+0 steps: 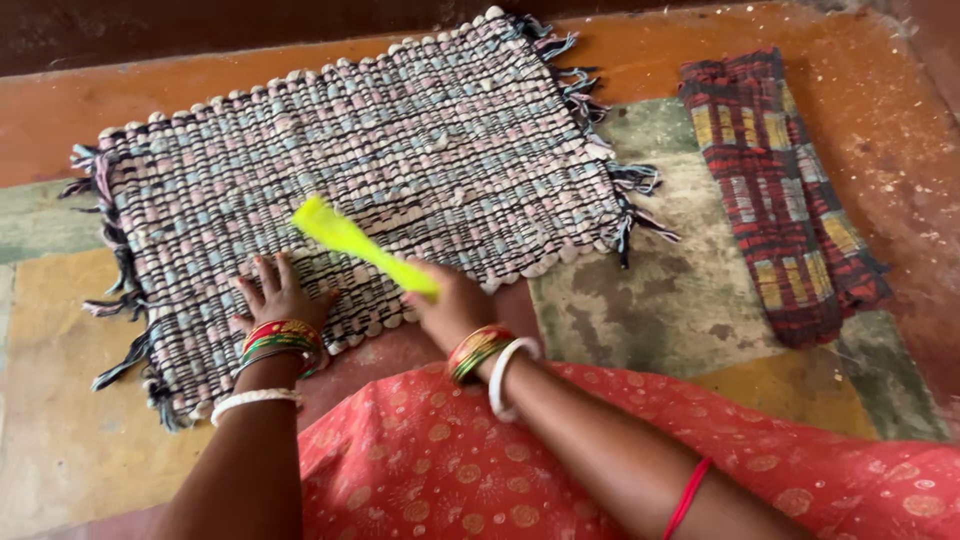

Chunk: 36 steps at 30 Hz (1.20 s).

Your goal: The person holds a small woven rug on a tiled floor and repeatedly strikes it with a yellow plastic spoon to remove dust, occasionally turning or shifting the rug.

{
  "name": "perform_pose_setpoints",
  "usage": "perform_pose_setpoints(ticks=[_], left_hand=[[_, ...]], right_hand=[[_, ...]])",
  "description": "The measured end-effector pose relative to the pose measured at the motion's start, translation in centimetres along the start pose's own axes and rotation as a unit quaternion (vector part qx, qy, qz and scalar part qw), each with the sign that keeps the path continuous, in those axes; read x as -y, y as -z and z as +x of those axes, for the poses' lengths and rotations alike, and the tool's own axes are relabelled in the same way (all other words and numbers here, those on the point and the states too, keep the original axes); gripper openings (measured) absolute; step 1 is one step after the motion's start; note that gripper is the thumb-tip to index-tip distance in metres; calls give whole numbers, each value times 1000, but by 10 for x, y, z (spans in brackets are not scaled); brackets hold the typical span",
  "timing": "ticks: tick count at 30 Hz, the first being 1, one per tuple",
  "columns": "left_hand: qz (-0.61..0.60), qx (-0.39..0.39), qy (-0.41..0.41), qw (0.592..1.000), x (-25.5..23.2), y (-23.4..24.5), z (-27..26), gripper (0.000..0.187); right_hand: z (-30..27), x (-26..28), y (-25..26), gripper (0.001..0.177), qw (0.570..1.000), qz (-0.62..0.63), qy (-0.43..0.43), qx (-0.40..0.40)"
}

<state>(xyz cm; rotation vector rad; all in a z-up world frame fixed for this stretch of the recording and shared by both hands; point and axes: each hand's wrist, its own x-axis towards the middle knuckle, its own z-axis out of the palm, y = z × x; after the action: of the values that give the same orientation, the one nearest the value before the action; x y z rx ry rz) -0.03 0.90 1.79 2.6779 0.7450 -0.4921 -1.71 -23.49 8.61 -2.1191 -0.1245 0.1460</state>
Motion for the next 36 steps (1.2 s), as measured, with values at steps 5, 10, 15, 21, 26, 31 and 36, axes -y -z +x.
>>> perform_pose_setpoints(ticks=[5, 10, 15, 21, 26, 31, 36], left_hand=[[6, 0, -4, 1000, 0, 0, -6, 105], [6, 4, -4, 1000, -2, 2, -9, 103], [17, 2, -6, 1000, -3, 2, -11, 100], [19, 9, -2, 1000, -2, 0, -13, 101], [11, 3, -8, 1000, 0, -1, -9, 100], [11, -5, -19, 1000, 3, -5, -7, 100], [1, -9, -10, 1000, 4, -11, -1, 101]], right_hand=[[35, -44, 74, 38, 991, -55, -104, -63], [54, -88, 107, 33, 956, 32, -90, -276], [46, -39, 47, 40, 978, 39, -49, -198], [-6, 29, 0, 39, 997, -35, -60, 14], [24, -30, 51, 38, 991, -23, -102, -82], [47, -85, 99, 32, 959, 41, -127, -250], [44, -51, 59, 35, 967, 23, -31, -251]])
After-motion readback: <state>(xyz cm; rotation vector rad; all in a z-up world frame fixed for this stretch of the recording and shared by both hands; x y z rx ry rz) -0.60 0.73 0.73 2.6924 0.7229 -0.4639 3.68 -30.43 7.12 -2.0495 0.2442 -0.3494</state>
